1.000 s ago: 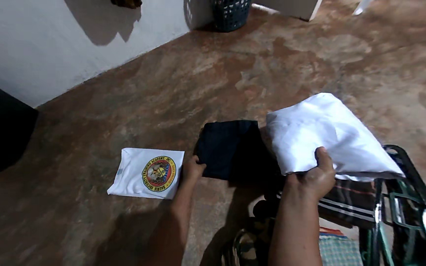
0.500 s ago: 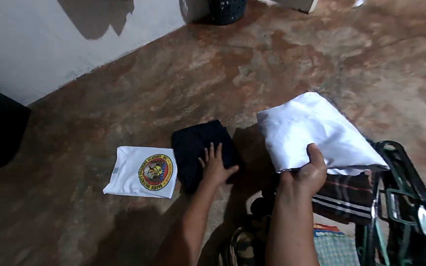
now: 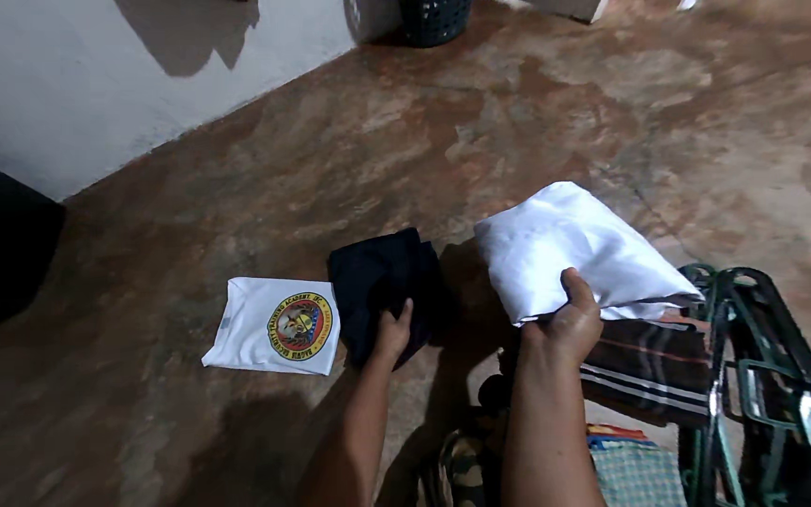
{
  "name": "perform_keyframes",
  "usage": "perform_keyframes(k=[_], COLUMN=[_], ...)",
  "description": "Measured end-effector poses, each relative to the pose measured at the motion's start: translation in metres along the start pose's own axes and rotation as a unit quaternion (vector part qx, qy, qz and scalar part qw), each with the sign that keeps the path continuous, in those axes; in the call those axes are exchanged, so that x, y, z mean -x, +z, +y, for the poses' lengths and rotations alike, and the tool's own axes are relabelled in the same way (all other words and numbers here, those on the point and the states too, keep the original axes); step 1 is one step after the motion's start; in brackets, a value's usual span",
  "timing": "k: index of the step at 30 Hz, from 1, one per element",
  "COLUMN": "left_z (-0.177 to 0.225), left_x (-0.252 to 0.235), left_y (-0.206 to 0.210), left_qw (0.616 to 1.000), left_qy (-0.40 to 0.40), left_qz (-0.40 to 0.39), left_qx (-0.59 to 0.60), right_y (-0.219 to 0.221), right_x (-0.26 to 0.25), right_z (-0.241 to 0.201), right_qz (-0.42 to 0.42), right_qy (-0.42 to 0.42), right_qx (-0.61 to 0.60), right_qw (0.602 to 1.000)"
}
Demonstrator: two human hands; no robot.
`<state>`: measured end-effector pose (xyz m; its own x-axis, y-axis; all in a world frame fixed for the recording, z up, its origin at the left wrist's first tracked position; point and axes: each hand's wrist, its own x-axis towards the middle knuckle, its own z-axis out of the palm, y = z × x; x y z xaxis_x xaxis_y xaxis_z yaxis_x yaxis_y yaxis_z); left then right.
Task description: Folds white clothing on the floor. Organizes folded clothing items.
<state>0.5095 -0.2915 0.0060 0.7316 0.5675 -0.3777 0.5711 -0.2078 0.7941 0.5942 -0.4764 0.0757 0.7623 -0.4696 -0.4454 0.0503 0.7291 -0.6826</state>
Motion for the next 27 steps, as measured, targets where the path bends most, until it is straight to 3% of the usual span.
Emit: perform_keyframes(k=[3,6,9,12,15,19,24,27], left_z=[0.007,0.007,0.003,0.002,-0.009,-0.024,-0.034,-0.035], left_x=[0.001,-0.001,-0.002,0.003,0.007,0.012,0.019,0.020], left_y=[-0.019,-0.044,-0.070,-0.093,-0.112,-0.127,-0.129,-0.125], left_qw=[0.983,0.959,0.926,0.879,0.840,0.795,0.760,0.752], left_qy=[-0.013,-0.012,0.005,0.070,0.119,0.145,0.156,0.152], left_qz=[0.097,0.133,0.144,0.130,0.131,0.161,0.184,0.197], left_qx=[0.156,0.248,0.348,0.453,0.513,0.567,0.604,0.611], right_y=[0.001,0.003,0.007,0.013,0.019,0.021,-0.017,-0.031], right_x=[0.002,0.006,0.013,0.029,0.051,0.084,0.105,0.100], right_z=[0.006,0.013,0.022,0.037,0.062,0.107,0.171,0.185], right_qz=[-0.013,-0.030,-0.045,-0.080,-0.151,-0.242,-0.198,-0.157], right_qy=[0.003,0.017,0.030,0.062,0.126,0.211,0.231,0.246], right_qx=[0.019,0.028,0.038,0.070,0.084,0.017,0.083,0.126], right_qw=[1.000,0.999,0.998,0.992,0.977,0.947,0.949,0.948])
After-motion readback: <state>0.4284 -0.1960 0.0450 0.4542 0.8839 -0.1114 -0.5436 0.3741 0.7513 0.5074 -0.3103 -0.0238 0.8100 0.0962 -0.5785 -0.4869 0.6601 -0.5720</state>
